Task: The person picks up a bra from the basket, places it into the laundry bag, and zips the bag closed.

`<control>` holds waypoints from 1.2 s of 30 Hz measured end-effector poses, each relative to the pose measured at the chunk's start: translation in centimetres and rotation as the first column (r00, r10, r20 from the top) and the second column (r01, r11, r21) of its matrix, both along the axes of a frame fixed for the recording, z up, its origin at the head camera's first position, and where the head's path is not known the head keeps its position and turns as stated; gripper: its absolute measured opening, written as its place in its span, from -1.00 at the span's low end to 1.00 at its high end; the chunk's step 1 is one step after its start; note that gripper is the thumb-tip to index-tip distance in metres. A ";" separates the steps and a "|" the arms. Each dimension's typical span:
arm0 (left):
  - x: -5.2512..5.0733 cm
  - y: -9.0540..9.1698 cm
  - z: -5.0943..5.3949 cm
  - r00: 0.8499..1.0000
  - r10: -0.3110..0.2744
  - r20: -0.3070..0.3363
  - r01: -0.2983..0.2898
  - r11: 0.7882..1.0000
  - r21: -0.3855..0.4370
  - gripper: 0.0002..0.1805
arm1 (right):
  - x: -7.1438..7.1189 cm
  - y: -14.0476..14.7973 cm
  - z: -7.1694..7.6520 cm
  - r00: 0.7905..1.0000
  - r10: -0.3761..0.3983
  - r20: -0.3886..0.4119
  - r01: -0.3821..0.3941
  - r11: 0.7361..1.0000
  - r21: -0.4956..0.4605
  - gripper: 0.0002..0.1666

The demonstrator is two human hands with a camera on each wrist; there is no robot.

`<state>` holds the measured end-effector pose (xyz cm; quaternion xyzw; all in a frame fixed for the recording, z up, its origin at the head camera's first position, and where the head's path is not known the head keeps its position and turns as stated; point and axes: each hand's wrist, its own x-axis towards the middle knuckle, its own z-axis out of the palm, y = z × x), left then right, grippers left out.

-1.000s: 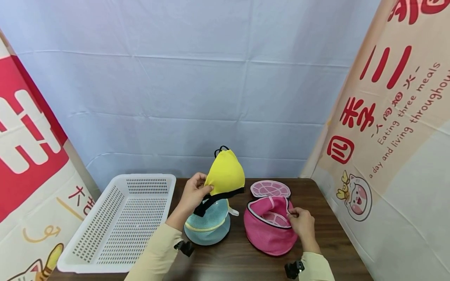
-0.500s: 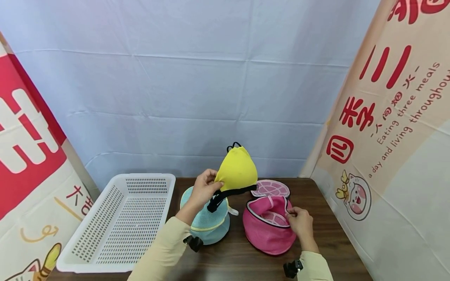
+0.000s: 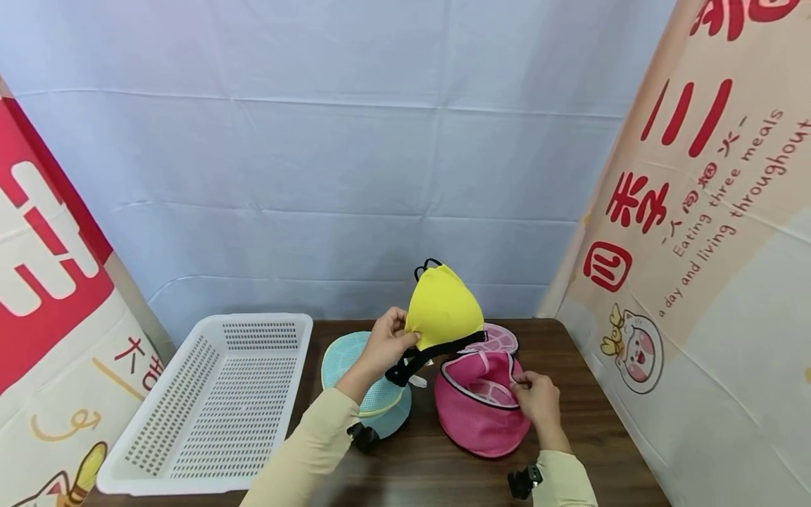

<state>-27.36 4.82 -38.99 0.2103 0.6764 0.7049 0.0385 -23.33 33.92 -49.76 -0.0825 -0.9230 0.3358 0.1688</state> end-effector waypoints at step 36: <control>-2.0 7.1 -2.6 0.991 -0.055 0.123 0.020 0.961 0.275 -0.60 | 0.1 0.0 0.0 1.000 0.017 0.011 -0.017 1.000 0.012 -0.86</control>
